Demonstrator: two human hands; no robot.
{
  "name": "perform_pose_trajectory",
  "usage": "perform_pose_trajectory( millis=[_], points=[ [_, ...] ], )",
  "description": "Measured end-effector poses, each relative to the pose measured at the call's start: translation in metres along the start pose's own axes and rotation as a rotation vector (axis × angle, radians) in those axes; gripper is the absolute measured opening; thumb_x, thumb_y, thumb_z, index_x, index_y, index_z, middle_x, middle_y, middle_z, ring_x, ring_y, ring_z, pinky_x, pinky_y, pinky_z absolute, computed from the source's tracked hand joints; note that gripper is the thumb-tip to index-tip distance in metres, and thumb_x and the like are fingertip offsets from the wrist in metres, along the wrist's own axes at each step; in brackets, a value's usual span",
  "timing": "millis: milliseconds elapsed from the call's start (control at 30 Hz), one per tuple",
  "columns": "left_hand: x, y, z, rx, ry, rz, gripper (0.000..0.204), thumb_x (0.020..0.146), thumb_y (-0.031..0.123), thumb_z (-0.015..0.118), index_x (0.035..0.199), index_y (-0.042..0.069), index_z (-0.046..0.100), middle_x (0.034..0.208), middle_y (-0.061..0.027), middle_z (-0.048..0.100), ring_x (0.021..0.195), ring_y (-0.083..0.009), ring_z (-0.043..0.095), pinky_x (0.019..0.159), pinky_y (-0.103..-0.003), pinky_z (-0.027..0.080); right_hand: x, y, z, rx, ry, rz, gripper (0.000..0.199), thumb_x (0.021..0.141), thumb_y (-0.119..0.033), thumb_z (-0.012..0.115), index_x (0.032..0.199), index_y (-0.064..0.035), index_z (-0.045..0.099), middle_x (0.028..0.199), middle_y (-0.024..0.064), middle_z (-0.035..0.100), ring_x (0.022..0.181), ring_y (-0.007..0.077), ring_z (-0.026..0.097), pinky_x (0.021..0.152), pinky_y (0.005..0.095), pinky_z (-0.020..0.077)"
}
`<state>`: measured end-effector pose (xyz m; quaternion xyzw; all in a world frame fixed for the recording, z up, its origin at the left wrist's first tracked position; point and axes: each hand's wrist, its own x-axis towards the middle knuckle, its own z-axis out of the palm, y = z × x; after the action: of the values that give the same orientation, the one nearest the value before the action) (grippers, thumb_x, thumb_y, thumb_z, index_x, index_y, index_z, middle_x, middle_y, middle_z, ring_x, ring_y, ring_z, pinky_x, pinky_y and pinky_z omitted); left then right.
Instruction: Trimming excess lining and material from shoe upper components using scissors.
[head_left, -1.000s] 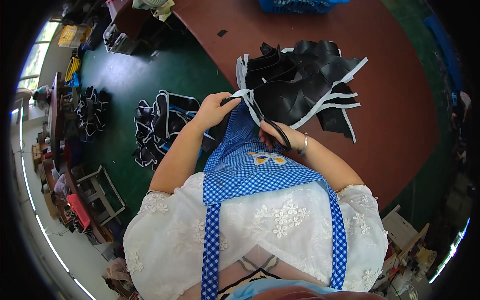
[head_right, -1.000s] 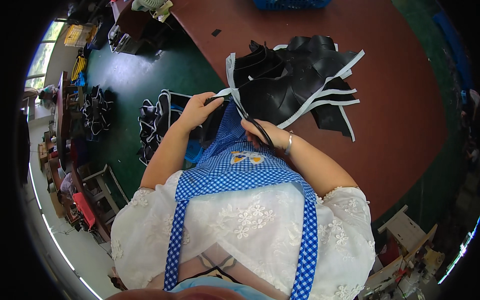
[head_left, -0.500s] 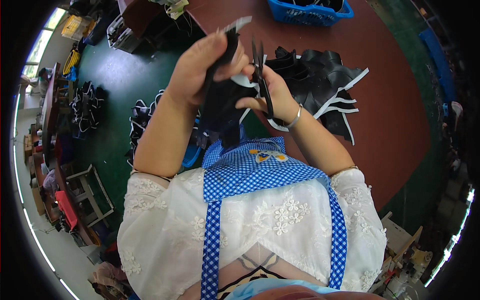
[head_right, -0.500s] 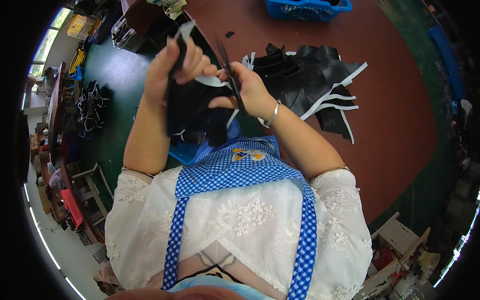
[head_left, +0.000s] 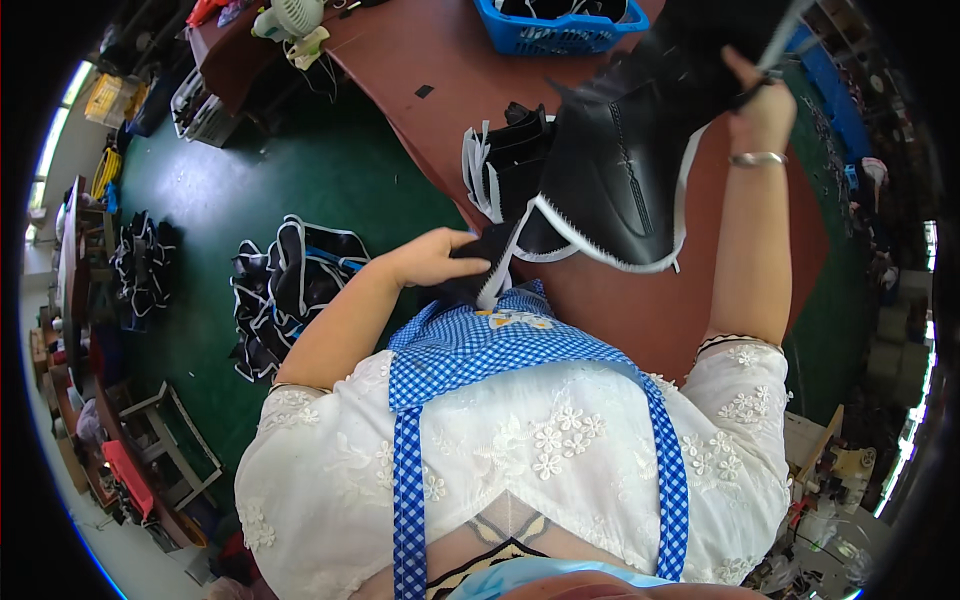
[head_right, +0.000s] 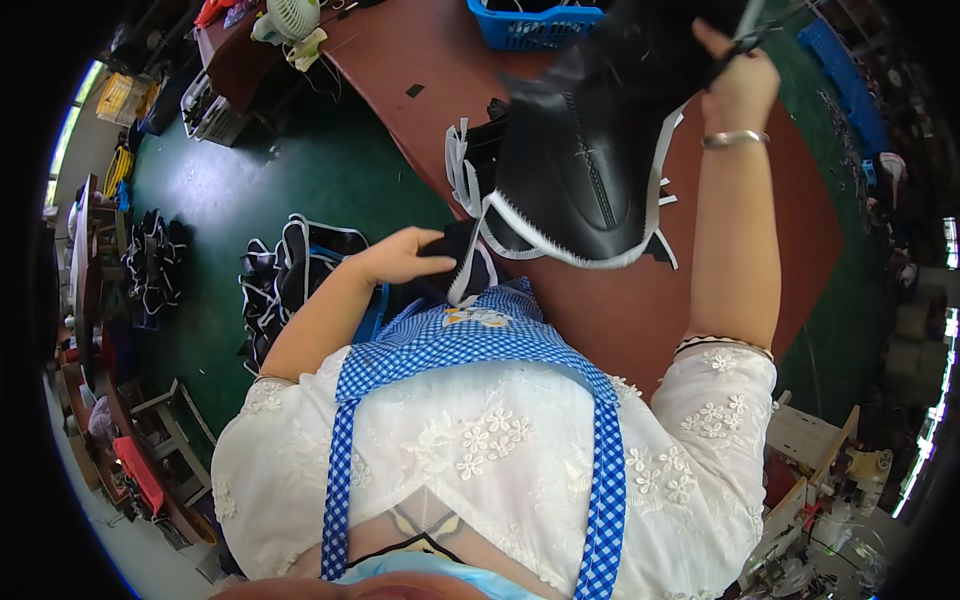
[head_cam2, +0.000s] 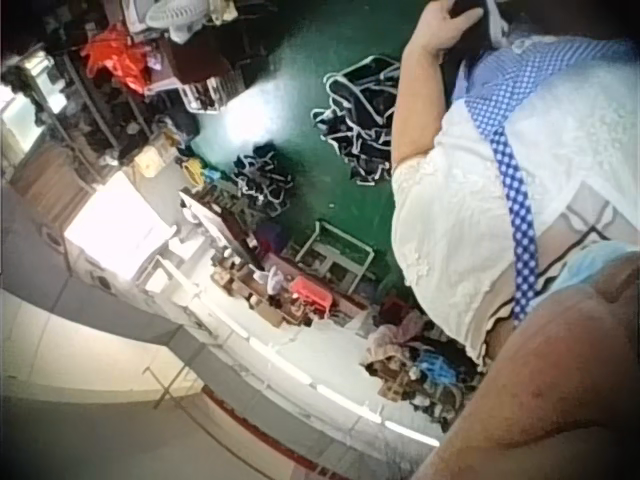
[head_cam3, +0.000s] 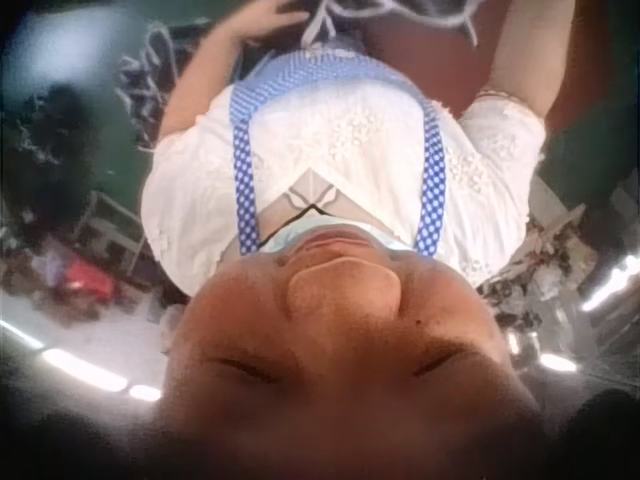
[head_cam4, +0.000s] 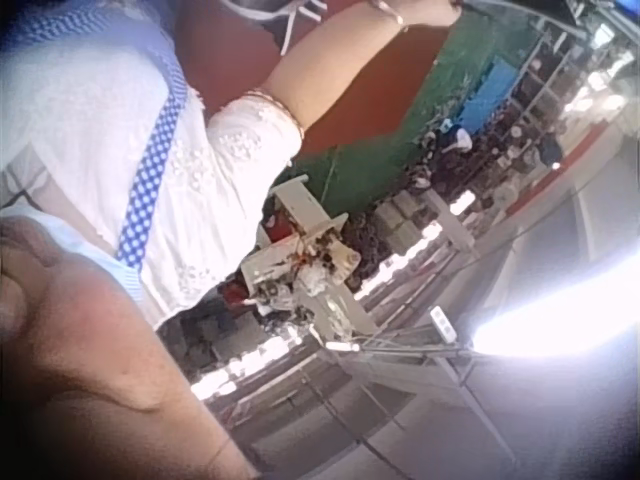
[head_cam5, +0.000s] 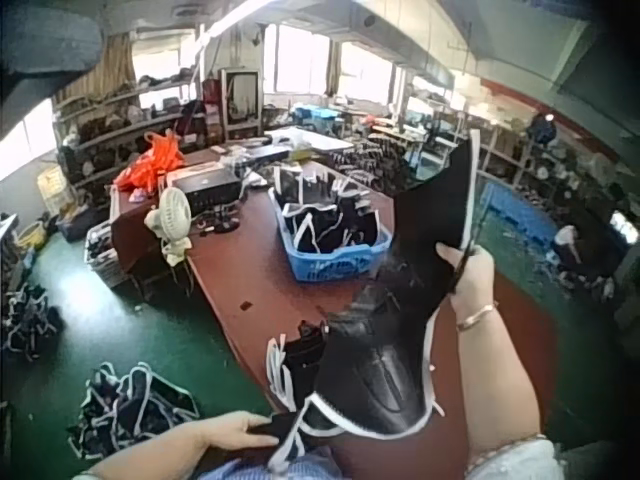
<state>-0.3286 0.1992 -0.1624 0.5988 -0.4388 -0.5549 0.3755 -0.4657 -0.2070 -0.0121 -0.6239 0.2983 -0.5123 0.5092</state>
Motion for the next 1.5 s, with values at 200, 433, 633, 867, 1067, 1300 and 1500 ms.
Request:
perform_pose_trajectory(
  millis=[200, 433, 633, 867, 1067, 1300, 1500],
  points=[
    [0.016, -0.003, -0.034, 0.025, 0.216, -0.201, 0.023, 0.079, 0.015, 0.066, 0.093, -0.003, 0.061, 0.079, -0.0037, 0.062, 0.070, -0.0092, 0.055, 0.065, -0.024, 0.045, -0.084, 0.119, -0.036, -0.135, -0.292, 0.414, 0.027, 0.080, -0.027, 0.067, 0.077, -0.0016, 0.060, 0.061, 0.0048, 0.057, 0.050, 0.0152, 0.053, 0.047, 0.0266, 0.0430],
    [0.002, 0.007, -0.040, 0.142, 0.238, -0.242, 0.023, 0.077, 0.018, 0.068, 0.088, -0.002, 0.062, 0.071, -0.0038, 0.060, 0.064, -0.0096, 0.053, 0.061, -0.025, 0.043, -0.266, 0.071, 0.006, -0.159, -1.230, 0.950, 0.049, 0.090, -0.053, 0.045, 0.082, -0.0057, 0.056, 0.069, 0.0011, 0.054, 0.056, 0.0097, 0.051, 0.051, 0.0225, 0.0414],
    [-0.006, 0.014, -0.035, 0.419, 0.235, -0.189, 0.027, 0.076, 0.025, 0.067, 0.087, 0.000, 0.063, 0.069, -0.0110, 0.058, 0.064, -0.0164, 0.055, 0.063, -0.029, 0.044, -0.265, 0.064, 0.031, -0.202, -1.083, 0.985, 0.041, 0.092, -0.044, 0.047, 0.077, -0.0065, 0.055, 0.066, 0.0014, 0.055, 0.052, 0.0085, 0.051, 0.047, 0.0220, 0.0406],
    [-0.017, 0.094, -0.030, -0.387, 0.550, 0.115, 0.028, 0.085, 0.015, 0.062, 0.105, -0.004, 0.061, 0.087, -0.0032, 0.064, 0.075, -0.0091, 0.057, 0.068, -0.023, 0.047, -0.281, 0.052, 0.076, 0.214, -0.852, 0.207, 0.048, 0.070, -0.024, 0.080, 0.103, -0.0025, 0.052, 0.081, 0.0040, 0.060, 0.074, 0.0091, 0.056, 0.067, 0.0245, 0.0471],
    [-0.022, 0.134, -0.087, -0.728, 0.463, 0.671, 0.049, 0.088, 0.036, 0.057, 0.122, 0.002, 0.051, 0.115, -0.0101, 0.058, 0.104, -0.0166, 0.056, 0.088, -0.030, 0.045, -0.214, -0.050, 0.093, -0.034, -0.758, -0.059, 0.038, 0.073, -0.007, 0.070, 0.109, 0.0004, 0.057, 0.088, 0.0065, 0.064, 0.077, 0.0141, 0.059, 0.074, 0.0254, 0.0475],
    [-0.039, 0.015, -0.027, 0.482, -0.036, -0.039, 0.063, 0.075, 0.036, 0.071, 0.122, -0.001, 0.051, 0.110, -0.0159, 0.060, 0.102, -0.0260, 0.056, 0.089, -0.034, 0.042, -0.076, -0.062, 0.016, 0.472, -0.526, 0.132, 0.017, 0.076, 0.000, 0.058, 0.090, 0.0079, 0.063, 0.091, 0.0172, 0.066, 0.086, 0.0264, 0.065, 0.081, 0.0338, 0.0514],
    [0.020, 0.009, -0.022, 0.167, 0.219, -0.180, 0.022, 0.086, 0.018, 0.059, 0.092, -0.002, 0.062, 0.075, -0.0008, 0.060, 0.067, -0.0086, 0.053, 0.064, -0.024, 0.044, -0.029, 0.091, -0.030, -1.188, 0.069, 0.073, 0.044, 0.071, -0.039, 0.074, 0.082, 0.0012, 0.060, 0.083, 0.0181, 0.066, 0.081, 0.0311, 0.064, 0.071, 0.0392, 0.0488]
  ],
)
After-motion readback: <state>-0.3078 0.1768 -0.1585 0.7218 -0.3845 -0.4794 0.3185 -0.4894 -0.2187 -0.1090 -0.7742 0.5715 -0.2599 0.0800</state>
